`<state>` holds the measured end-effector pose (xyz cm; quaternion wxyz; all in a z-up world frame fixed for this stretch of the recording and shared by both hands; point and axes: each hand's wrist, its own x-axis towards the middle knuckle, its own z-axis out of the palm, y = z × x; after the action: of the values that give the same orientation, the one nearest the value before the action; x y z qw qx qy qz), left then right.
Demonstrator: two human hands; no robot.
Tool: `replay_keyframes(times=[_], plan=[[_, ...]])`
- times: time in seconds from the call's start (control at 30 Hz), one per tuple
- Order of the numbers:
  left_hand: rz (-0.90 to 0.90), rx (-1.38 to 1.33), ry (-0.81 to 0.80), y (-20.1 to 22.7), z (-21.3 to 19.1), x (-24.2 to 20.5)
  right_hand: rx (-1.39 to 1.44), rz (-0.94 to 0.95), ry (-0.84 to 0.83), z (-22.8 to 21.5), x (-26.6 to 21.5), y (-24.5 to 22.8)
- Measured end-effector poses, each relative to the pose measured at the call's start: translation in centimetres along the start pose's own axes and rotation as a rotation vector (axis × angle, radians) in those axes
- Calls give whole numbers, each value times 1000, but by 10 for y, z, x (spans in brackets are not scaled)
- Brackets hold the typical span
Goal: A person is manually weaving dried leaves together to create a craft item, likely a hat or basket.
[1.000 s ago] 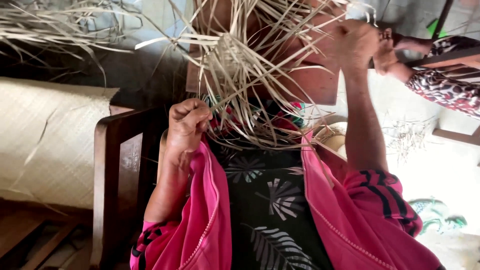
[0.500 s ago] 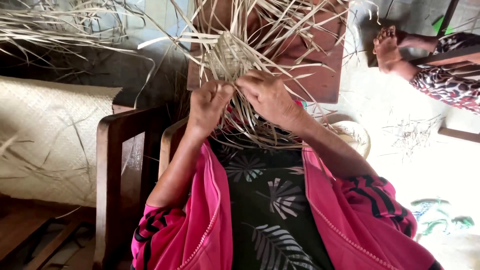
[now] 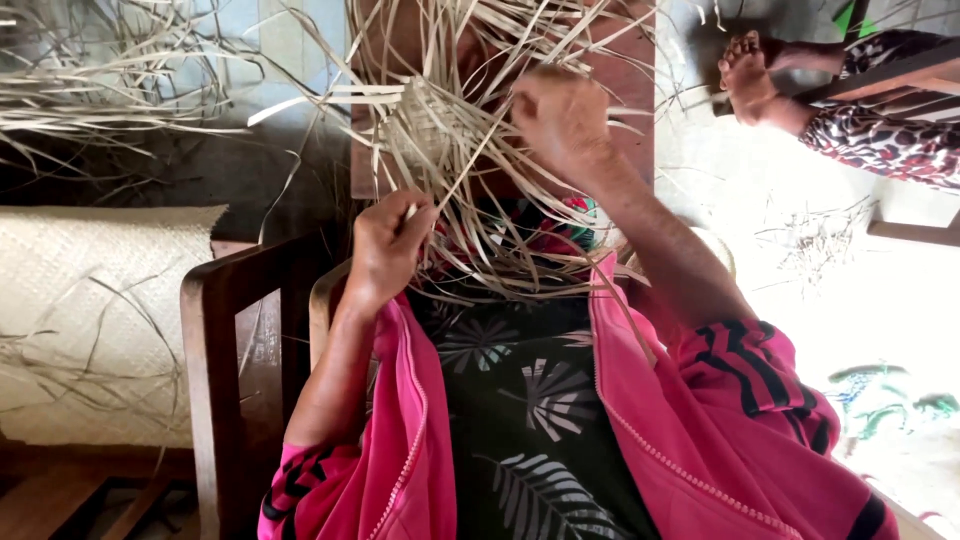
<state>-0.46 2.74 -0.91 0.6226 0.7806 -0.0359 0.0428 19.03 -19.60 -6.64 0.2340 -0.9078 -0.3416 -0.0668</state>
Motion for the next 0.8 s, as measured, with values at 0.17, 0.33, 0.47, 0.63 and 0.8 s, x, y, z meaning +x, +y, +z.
replay_keyframes(times=[0.17,0.33,0.47,0.63,0.8], plan=[[-264,-246,24,-10,-19,-28,-379,593,-428,-9,32,71],[-170,-18,65,3,-21,-24,-624,-13,50,-37,28,40],[-1,177,118,13,-17,-6,346,-463,-315,-57,30,-88],[5,213,336,-18,-32,-11,734,-262,-583,-9,30,-92],[-166,167,429,-14,-60,-25,579,-215,-658,-10,75,-126]])
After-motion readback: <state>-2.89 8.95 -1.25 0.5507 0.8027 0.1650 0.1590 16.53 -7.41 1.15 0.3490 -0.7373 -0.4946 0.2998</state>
